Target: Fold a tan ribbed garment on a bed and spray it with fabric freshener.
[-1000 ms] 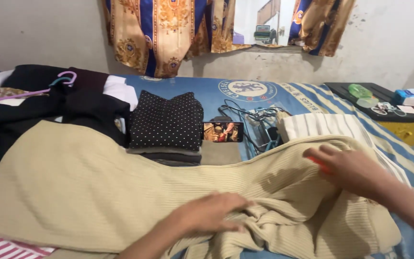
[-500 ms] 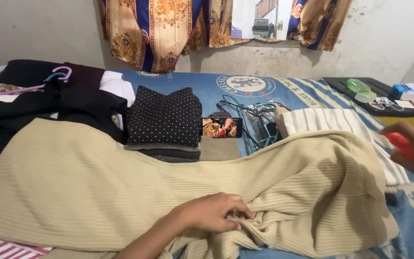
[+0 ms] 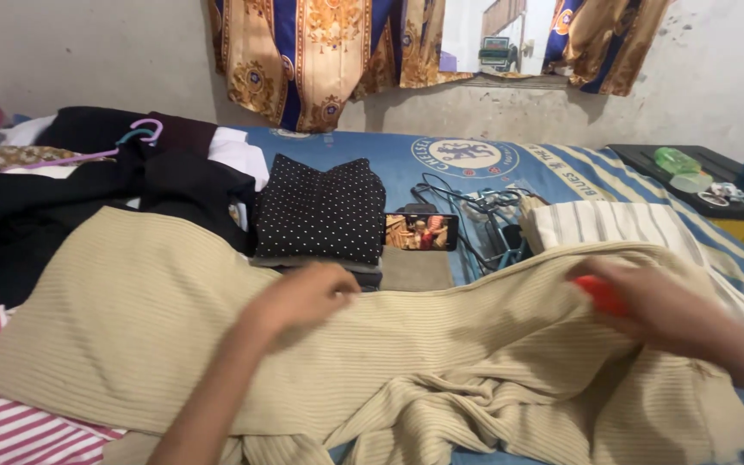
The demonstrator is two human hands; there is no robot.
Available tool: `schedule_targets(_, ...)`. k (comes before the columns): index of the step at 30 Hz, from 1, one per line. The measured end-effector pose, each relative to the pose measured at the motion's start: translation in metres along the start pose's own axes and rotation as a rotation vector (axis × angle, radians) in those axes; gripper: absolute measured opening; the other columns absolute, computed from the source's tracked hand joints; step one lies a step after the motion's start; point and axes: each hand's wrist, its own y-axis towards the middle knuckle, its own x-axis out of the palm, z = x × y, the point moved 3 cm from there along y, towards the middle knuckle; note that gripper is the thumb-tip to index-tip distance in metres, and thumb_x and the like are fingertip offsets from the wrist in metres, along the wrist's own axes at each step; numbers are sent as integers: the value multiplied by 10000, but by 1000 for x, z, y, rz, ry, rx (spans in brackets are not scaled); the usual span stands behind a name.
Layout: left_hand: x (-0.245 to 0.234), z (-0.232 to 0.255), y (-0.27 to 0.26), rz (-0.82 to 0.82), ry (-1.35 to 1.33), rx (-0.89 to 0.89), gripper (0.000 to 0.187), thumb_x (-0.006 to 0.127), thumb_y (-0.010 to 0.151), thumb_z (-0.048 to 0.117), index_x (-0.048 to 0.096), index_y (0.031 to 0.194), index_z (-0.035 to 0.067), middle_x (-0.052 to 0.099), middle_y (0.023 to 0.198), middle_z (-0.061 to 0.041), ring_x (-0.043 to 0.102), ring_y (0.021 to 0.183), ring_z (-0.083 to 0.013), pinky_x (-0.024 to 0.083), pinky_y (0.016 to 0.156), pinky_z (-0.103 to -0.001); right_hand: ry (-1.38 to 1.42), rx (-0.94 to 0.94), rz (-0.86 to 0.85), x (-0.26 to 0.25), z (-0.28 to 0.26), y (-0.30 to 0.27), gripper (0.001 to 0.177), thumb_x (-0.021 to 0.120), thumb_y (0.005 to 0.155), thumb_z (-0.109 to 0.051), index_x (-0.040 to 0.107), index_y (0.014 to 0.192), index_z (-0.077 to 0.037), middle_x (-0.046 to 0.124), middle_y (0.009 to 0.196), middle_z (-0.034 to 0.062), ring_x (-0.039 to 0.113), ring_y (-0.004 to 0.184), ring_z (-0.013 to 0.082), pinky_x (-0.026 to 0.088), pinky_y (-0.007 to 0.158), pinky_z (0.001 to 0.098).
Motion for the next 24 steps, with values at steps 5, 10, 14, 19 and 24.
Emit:
schedule_targets(5, -62, -50, -6, 268, -102, 184, 313, 687, 902, 297, 758, 1166, 145, 786, 1068, -38, 735, 897, -140, 591, 806, -326, 336, -561, 48, 23, -97, 30, 526, 723, 827, -202, 514, 1309, -182, 750, 1097, 142, 752, 932, 337, 574, 801, 461)
schedule_targets(10, -107, -70, -54, 397, -196, -64, 319, 669, 911, 327, 771, 1189, 209, 776, 1076, -16, 699, 862, -168, 603, 747, -335, 365, -649, -10, 45, -199, 55, 517, 694, 871, -222, 484, 1341, -182, 743, 981, 146, 749, 873, 332, 573, 815, 449)
schedule_targets(14, -125, -85, -73, 567, -149, 48, 296, 690, 932, 317, 778, 1173, 169, 799, 1056, -34, 705, 831, -191, 571, 756, -326, 615, -862, 52, 61, -285, 61, 454, 670, 903, -178, 502, 1321, -123, 723, 1050, 163, 729, 845, 306, 574, 770, 431)
schedule_targets(19, -132, -60, -99, 993, -118, 210, 220, 680, 968, 173, 745, 1175, 136, 694, 1174, -41, 666, 942, -182, 559, 764, -339, 766, -894, 191, 50, -353, 65, 416, 651, 942, -160, 483, 1319, -110, 703, 1060, 183, 712, 837, 285, 577, 768, 431)
schedule_targets(24, -126, -50, -107, 1417, -118, 507, 112, 657, 1096, 61, 698, 1200, 64, 636, 1266, -81, 652, 1115, -204, 508, 929, -332, 750, -807, 116, 37, -328, 74, 458, 639, 903, -161, 485, 1332, -123, 714, 1050, 178, 740, 922, 293, 603, 832, 421)
